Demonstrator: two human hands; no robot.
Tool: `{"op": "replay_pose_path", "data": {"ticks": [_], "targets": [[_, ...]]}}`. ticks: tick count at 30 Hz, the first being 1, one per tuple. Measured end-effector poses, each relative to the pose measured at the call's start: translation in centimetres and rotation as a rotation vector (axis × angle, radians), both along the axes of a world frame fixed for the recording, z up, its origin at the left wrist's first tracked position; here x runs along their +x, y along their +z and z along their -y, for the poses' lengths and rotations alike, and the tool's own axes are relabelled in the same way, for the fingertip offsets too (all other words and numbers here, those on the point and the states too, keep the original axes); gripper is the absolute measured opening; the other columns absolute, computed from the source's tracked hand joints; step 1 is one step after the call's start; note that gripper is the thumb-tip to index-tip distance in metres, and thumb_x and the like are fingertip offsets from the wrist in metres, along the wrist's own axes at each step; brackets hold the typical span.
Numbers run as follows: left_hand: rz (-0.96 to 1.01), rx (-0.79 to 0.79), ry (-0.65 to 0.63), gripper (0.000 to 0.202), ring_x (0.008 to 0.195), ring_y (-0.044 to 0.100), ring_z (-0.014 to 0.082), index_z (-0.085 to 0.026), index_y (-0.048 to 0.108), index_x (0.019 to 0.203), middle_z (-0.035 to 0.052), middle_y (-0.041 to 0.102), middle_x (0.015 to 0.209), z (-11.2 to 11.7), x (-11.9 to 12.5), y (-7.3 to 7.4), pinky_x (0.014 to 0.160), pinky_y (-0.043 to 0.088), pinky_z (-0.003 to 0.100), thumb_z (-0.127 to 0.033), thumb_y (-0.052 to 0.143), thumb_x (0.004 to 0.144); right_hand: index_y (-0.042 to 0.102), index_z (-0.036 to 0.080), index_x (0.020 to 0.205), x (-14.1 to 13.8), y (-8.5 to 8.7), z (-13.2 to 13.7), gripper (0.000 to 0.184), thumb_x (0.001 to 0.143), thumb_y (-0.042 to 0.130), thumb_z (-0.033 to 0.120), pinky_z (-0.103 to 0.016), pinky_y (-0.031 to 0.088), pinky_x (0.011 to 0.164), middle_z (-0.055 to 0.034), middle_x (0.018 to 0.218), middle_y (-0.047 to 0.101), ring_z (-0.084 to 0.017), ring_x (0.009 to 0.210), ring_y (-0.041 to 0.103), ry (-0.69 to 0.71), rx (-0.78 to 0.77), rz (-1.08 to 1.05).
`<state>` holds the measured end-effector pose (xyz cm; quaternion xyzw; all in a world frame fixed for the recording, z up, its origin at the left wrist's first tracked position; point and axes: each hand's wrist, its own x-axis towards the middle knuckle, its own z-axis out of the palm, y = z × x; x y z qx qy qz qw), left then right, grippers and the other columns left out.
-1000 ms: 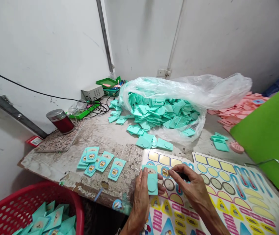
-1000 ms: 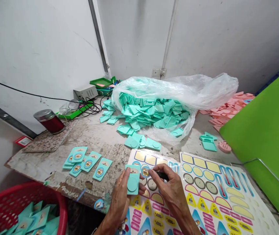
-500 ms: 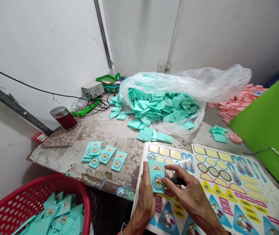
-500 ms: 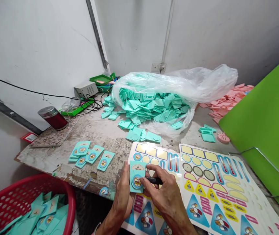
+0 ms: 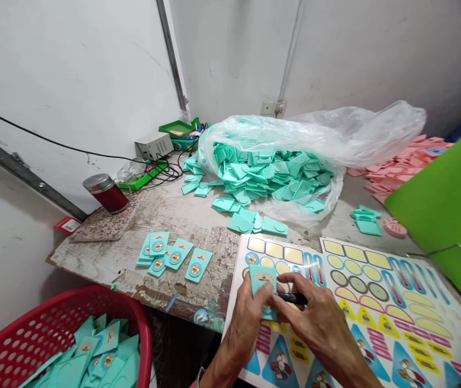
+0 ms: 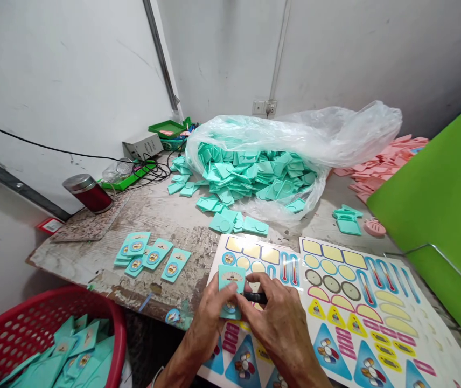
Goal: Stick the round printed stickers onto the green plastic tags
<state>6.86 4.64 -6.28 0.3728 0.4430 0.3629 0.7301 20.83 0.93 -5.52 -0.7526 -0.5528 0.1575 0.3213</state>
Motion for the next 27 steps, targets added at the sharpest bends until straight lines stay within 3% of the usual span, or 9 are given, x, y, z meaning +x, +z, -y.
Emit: {"op": "replay_pose_path", "data": {"ticks": [4,8,11,13,17,19,21,24,27], "targets": [[0.198,0.056,-0.284,0.056,0.116,0.061,0.0301,-0.017,0.056,0.129,0.0125,0.064,0.127,0.1,-1.4,2.0,0.093,0.053,0.038,-0.034,0.072,0.077,0.067,0.03,0.082,1.2,-0.2,-0.1,0.034,0.061,0.074,0.056,-0.03,0.045,0.047,-0.0005,0.068,0.071,-0.024,0.059,0.067,-0.024,-0.199,-0.005],[0.205,-0.068,-0.291,0.057,0.099,0.069,0.0303,-0.017,0.054,0.127,0.0152,0.068,0.116,-0.6,-3.5,1.4,0.076,0.058,0.036,-0.045,0.068,0.079,0.066,0.029,0.094,3.4,-1.0,-1.4,0.041,0.065,0.071,0.059,-0.03,0.049,0.056,-0.0009,0.076,0.072,-0.022,0.065,0.067,0.064,-0.265,-0.06],[-0.259,0.034,-0.039,0.049,0.105,0.066,0.0321,-0.018,0.059,0.117,0.0153,0.071,0.105,-2.9,-5.9,-0.2,0.08,0.056,0.038,-0.053,0.058,0.083,0.065,0.027,0.1,5.7,-1.2,-4.8,0.04,0.074,0.064,0.058,-0.032,0.048,0.066,-0.0046,0.09,0.071,-0.024,0.079,0.067,0.039,-0.165,0.041],[-0.637,0.289,0.104,0.041,0.117,0.058,0.034,-0.017,0.064,0.106,0.0171,0.069,0.109,-4.9,-7.2,-1.5,0.094,0.048,0.043,-0.051,0.055,0.084,0.063,0.024,0.108,7.1,-1.5,-7.8,0.038,0.08,0.06,0.05,-0.033,0.044,0.069,-0.0073,0.091,0.07,-0.024,0.083,0.065,0.017,-0.108,0.181],[-1.184,0.705,-0.042,0.036,0.112,0.055,0.0365,-0.014,0.066,0.099,0.018,0.064,0.111,-7.6,-8.6,-3.5,0.099,0.038,0.056,-0.038,0.04,0.092,0.063,0.021,0.111,9.1,-2.9,-12.9,0.035,0.078,0.061,0.033,-0.033,0.037,0.074,-0.0084,0.086,0.069,-0.026,0.089,0.062,0.038,-0.132,0.353],[-1.367,0.751,-0.084,0.032,0.106,0.056,0.0355,-0.013,0.066,0.098,0.0156,0.063,0.106,-8.2,-8.9,-3.8,0.093,0.041,0.055,-0.032,0.041,0.092,0.065,0.021,0.103,9.7,-3.6,-14.1,0.031,0.074,0.063,0.031,-0.033,0.036,0.073,-0.0073,0.084,0.07,-0.026,0.087,0.062,0.063,-0.156,0.333],[-1.478,0.757,-0.03,0.027,0.107,0.055,0.0355,-0.012,0.064,0.102,0.0156,0.062,0.107,-8.6,-9.3,-3.5,0.091,0.042,0.053,-0.029,0.047,0.09,0.066,0.019,0.099,10.2,-3.8,-14.5,0.03,0.072,0.065,0.032,-0.033,0.036,0.073,-0.0082,0.084,0.071,-0.026,0.085,0.063,0.07,-0.177,0.298],[-1.479,0.822,0.2,0.036,0.119,0.048,0.0381,-0.01,0.057,0.116,0.0204,0.053,0.126,-9.0,-9.1,-2.4,0.096,0.04,0.055,-0.029,0.053,0.086,0.066,0.017,0.097,10.7,-3.0,-14.0,0.033,0.071,0.067,0.037,-0.033,0.039,0.072,-0.0094,0.088,0.071,-0.026,0.085,0.064,0.056,-0.19,0.211],[-1.07,0.847,0.282,0.033,0.116,0.053,0.0329,-0.014,0.058,0.112,0.0173,0.056,0.122,-8.0,-7.0,-0.9,0.097,0.044,0.049,-0.036,0.052,0.088,0.065,0.017,0.097,9.9,-1.2,-11.7,0.039,0.073,0.067,0.048,-0.029,0.044,0.069,-0.0073,0.091,0.071,-0.021,0.082,0.065,0.043,-0.186,0.097]]}}
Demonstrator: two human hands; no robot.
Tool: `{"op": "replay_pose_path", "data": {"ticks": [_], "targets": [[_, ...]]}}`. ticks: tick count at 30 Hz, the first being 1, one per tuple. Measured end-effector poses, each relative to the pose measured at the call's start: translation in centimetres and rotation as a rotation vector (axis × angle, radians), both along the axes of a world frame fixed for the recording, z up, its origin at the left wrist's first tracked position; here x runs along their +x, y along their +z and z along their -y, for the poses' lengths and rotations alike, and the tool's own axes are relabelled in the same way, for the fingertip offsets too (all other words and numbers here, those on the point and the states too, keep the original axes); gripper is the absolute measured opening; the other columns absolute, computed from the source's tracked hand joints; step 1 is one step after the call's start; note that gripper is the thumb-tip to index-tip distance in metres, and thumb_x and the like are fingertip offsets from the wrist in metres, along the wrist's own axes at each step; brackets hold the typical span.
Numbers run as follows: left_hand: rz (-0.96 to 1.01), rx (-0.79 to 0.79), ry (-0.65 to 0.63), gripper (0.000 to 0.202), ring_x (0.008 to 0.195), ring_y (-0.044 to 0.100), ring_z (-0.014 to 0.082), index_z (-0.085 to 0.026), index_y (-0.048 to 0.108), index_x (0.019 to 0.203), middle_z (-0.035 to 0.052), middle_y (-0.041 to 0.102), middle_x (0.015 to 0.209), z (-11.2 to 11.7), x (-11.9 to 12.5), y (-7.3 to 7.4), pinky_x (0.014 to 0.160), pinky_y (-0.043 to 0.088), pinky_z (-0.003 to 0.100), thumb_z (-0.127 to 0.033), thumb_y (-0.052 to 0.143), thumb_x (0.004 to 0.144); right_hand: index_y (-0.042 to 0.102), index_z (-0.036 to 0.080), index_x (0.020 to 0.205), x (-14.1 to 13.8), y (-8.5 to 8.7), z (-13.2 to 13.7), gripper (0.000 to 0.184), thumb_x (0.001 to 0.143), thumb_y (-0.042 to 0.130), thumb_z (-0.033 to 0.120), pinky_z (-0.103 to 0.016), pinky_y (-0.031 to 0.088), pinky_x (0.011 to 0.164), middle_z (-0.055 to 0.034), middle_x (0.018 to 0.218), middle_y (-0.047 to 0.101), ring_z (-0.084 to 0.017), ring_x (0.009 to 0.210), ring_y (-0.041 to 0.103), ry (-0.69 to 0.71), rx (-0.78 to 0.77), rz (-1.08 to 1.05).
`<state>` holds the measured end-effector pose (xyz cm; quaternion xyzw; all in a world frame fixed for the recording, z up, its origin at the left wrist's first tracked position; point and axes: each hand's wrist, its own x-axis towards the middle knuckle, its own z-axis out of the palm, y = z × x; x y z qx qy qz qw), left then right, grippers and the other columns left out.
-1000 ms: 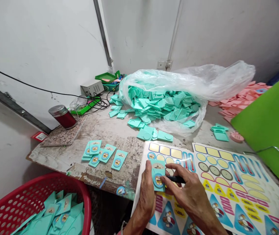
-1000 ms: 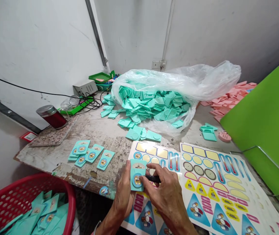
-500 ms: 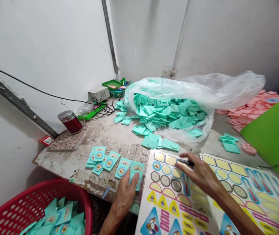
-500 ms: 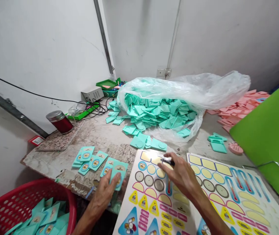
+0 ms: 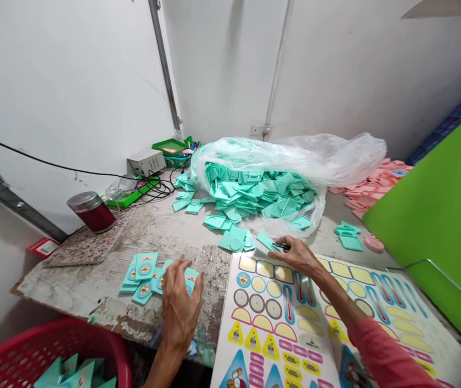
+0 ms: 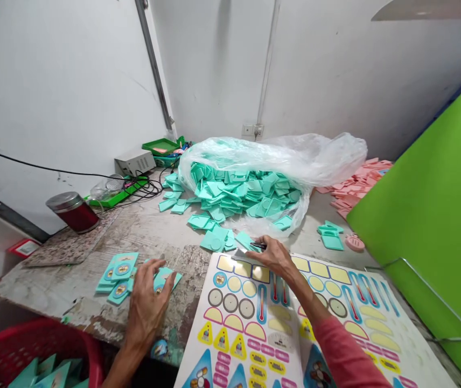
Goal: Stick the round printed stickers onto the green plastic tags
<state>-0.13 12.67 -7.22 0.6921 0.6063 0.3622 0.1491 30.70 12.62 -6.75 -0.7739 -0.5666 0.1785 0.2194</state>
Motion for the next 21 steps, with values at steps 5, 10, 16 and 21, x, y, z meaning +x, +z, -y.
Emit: {"op": "replay_pose_path", "data": {"ticks": [5,10,16,21], "targets": [[0.728,-0.578,-0.377,0.041,0.106,0.063,0.0248,-0.02,0.061,0.116,0.0104,0.068,0.111,5.2,6.6,1.2,0.093,0.05,0.034,-0.048,0.053,0.088,0.061,0.021,0.094,-6.7,1.7,7.5,0.04,0.068,0.073,0.049,-0.03,0.052,0.067,-0.004,0.088,0.072,-0.021,0.077,0.067,-0.028,0.055,-0.354],[0.879,-0.773,-0.201,0.038,0.098,0.067,0.0256,-0.019,0.069,0.097,0.0105,0.071,0.095,9.3,9.1,0.6,0.087,0.052,0.03,-0.053,0.062,0.08,0.06,0.024,0.101,-9.0,0.3,14.3,0.032,0.073,0.07,0.037,-0.032,0.053,0.073,-0.0053,0.103,0.07,-0.022,0.086,0.068,-0.071,0.042,-0.444],[0.87,-0.899,-0.362,0.049,0.051,0.063,0.0161,-0.014,0.061,0.092,0.0085,0.073,0.073,9.7,9.6,0.8,0.055,0.052,0.027,-0.061,0.05,0.085,0.06,0.023,0.09,-1.7,-1.9,18.4,0.016,0.092,0.051,0.036,-0.038,0.039,0.075,-0.0045,0.088,0.068,-0.022,0.08,0.059,-0.008,0.283,0.124],[0.753,-0.949,-0.348,0.046,0.055,0.068,0.0197,-0.013,0.059,0.092,0.0082,0.071,0.06,10.6,10.4,0.2,0.057,0.055,0.028,-0.058,0.053,0.084,0.058,0.022,0.09,-1.4,-2.6,19.2,0.005,0.092,0.053,0.022,-0.038,0.031,0.08,-0.0016,0.086,0.066,-0.019,0.081,0.054,0.136,0.325,0.295]]}}
